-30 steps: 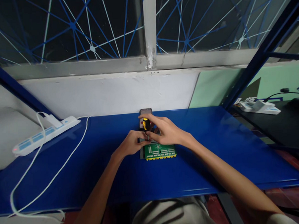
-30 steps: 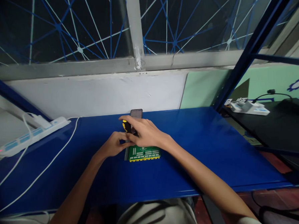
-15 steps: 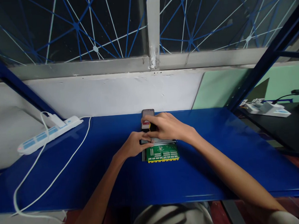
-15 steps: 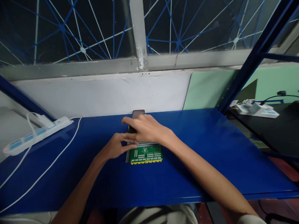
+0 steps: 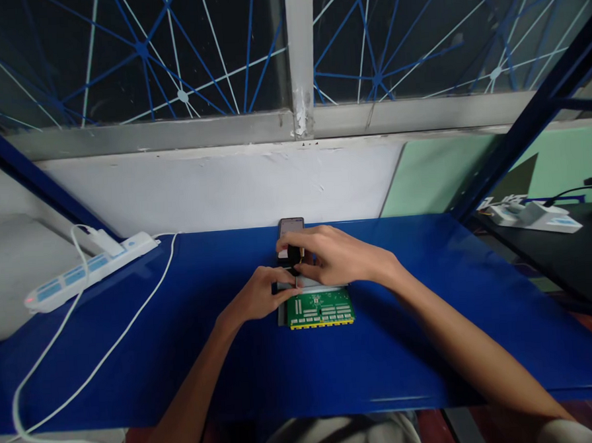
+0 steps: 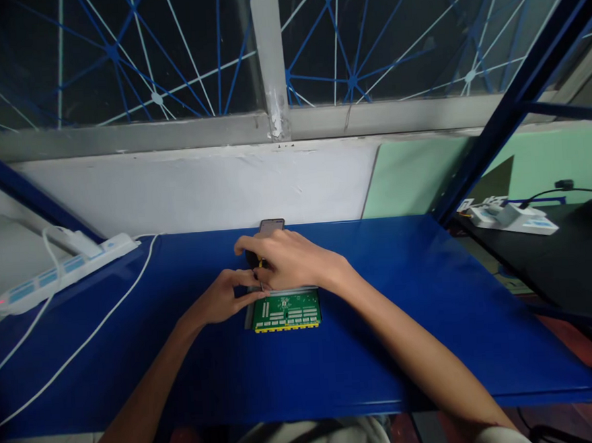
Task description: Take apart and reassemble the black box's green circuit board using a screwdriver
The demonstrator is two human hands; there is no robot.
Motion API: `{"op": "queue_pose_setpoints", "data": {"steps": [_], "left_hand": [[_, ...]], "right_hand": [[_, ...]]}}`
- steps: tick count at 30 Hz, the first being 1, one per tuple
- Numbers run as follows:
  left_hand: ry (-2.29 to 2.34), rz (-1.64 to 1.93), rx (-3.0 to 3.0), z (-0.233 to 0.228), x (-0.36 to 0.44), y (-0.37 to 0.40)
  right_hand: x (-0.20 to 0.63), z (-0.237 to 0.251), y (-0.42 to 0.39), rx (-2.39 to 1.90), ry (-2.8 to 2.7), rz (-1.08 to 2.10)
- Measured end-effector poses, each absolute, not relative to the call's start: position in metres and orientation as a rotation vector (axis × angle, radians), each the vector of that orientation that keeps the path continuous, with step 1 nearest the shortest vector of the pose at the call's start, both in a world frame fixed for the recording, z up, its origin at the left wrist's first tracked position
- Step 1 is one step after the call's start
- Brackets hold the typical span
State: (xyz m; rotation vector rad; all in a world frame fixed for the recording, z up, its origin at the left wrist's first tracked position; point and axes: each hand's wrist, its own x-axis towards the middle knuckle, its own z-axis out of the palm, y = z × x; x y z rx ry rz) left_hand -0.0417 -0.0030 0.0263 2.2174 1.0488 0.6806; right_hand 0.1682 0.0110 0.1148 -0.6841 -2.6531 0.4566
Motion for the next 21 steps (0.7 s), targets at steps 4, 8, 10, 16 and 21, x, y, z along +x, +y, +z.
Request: {"op": "queue_pose_setpoints", "data": {"steps": [4,8,10,16,21], "left_hand": [[1.075,0.734,2.209,0.023,-0.043,-0.002],[1.109,0.758,2.171,0.021,-0.043,-0.002],[1.099,0.755,2.169,0.023,-0.043,-0.002],[1.066,0.724,2.206,0.032,-0.041,-0.006],[1.059,0.739,2.225,0.029,-0.042,-0.005]], "right_hand": [[0.165,0.113,0.011,-0.727,-2.634,0.362],[0.163,0.112,0.010,-0.799,-2.622,0.261],[0.164,0.113,0.009,-0.791,-2.629,0.251],[0.167,0.115,0.008,-0.674,-2.652,0.322],[0.166,0.114,0.010,-0.694,-2.666,0.373]]}}
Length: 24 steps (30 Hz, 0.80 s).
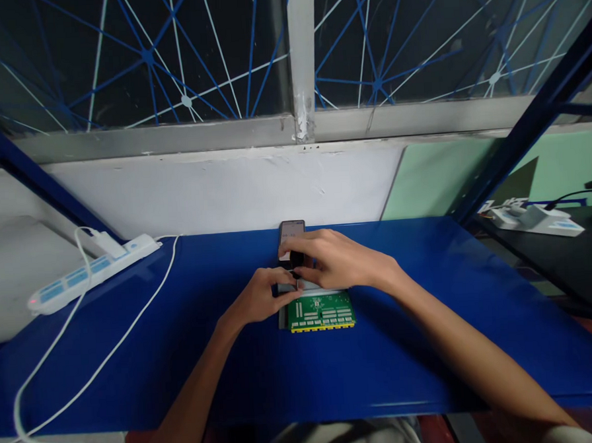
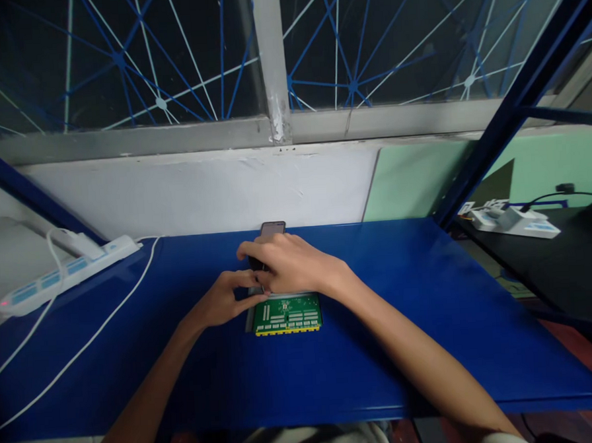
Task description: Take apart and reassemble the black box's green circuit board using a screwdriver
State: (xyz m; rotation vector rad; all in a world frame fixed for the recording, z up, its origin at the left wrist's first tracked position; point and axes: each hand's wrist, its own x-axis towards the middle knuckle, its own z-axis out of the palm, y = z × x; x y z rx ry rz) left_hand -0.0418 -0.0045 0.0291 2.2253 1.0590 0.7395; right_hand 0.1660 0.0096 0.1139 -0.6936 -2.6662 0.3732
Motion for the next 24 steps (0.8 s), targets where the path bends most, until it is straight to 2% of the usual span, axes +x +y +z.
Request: {"op": "queue_pose_setpoints", "data": {"steps": [8,19,24], "left_hand": [[1.090,0.796,2.113,0.0209,-0.0437,-0.0022],[1.018,0.764,2.208,0.0300,-0.0413,-0.0046],[1.043,0.769,2.220,0.0272,-0.0422,-0.0040]], "right_hand": [[0.1641,0.1150,0.0074,-0.810,-2.643,0.232],[0.1695,0.1157,0.0094,-0.681,-2.650,0.387],[0.1655,0.1123,0.0104,-0.701,-2.638,0.358]]}}
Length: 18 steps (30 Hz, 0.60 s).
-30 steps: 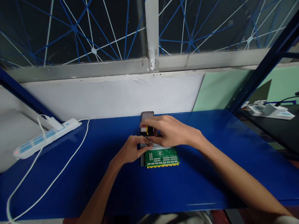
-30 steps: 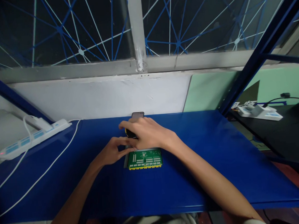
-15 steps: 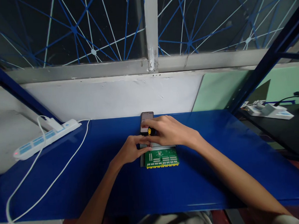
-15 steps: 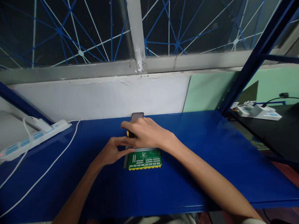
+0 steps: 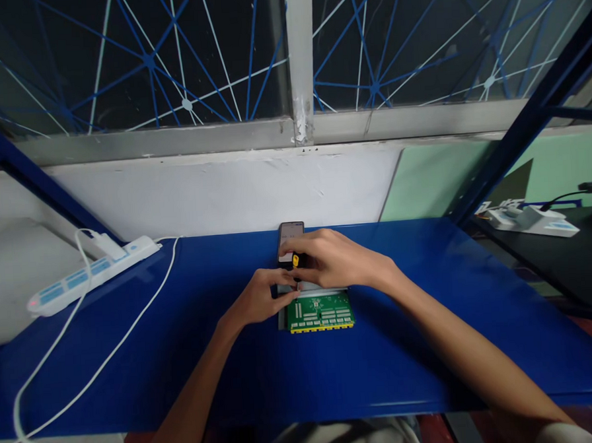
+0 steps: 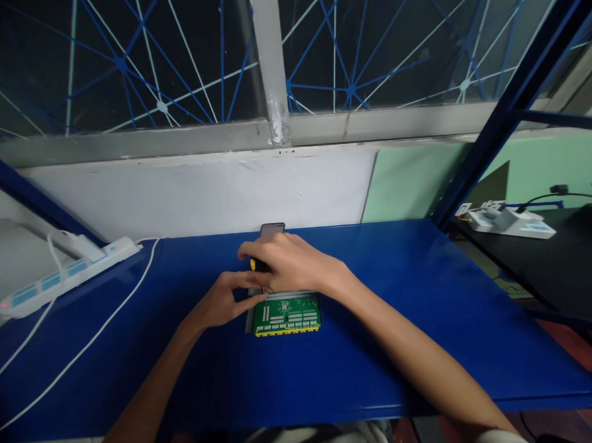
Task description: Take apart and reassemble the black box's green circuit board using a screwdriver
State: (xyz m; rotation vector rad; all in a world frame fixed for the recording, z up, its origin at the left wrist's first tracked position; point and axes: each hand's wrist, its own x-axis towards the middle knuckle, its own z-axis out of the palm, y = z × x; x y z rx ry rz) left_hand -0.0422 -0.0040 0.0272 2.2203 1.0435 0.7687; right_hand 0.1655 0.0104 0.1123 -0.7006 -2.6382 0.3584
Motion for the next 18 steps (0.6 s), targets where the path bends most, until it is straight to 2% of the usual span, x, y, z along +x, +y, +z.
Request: {"op": "queue_pose_setpoints", "data": {"steps": [7,18], "left_hand": [[1.050,0.810,2.148,0.0262,-0.0417,-0.0038],[1.008,0.845,2.244,0.0299,-0.0413,-0.0049]], "right_hand": [[0.1635,0.1127,0.0080,-0.776,-2.639,0.250],[0.1668,0.1183,0.0046,-0.701,-2.652,0.378]]}}
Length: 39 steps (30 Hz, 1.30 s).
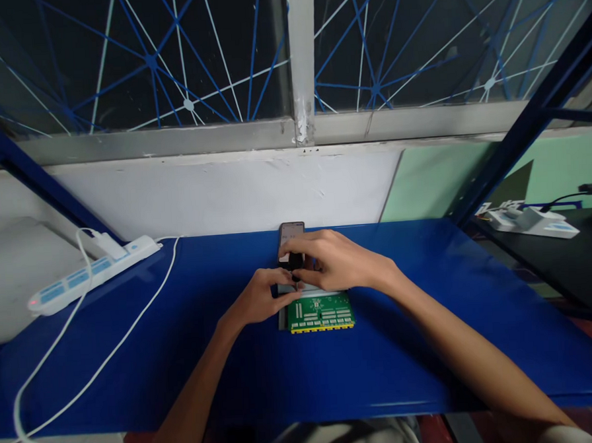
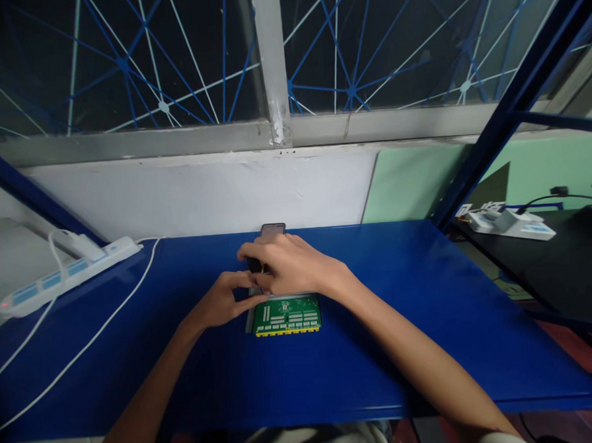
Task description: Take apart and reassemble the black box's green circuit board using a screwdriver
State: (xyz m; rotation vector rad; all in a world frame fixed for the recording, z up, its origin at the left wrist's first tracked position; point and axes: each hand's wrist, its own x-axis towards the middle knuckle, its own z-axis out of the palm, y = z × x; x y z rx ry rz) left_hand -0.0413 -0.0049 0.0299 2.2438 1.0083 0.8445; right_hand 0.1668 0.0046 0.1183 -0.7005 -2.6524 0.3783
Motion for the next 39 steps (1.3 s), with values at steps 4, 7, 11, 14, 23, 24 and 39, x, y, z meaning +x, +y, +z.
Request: {"op": "queue_pose_setpoints", "data": {"steps": [4,7,11,14,23,24,39], "left_hand": [[1.038,0.863,2.185,0.023,-0.042,-0.003],[1.054,0.825,2.112,0.022,-0.042,-0.003],[1.057,0.806,2.169,0.028,-0.041,-0.005],[1.024,0.806,2.222,0.032,-0.040,-0.007],[1.051,0.822,2.202,0.023,-0.044,-0.003],[1.057,0.822,2.189,0.022,-0.044,-0.002],[1.039,0.865,2.213,0.025,-0.042,-0.003]], "right_hand": [[0.163,0.115,0.005,-0.797,-2.636,0.260],[0.164,0.115,0.006,-0.842,-2.618,0.203],[0.168,0.117,0.005,-0.765,-2.601,0.258],[0.170,0.119,0.005,-0.681,-2.608,0.330],[0.165,0.116,0.006,-0.735,-2.629,0.340],[0.164,0.115,0.006,-0.752,-2.627,0.322],[0.163,0.115,0.006,-0.709,-2.636,0.394]]}}
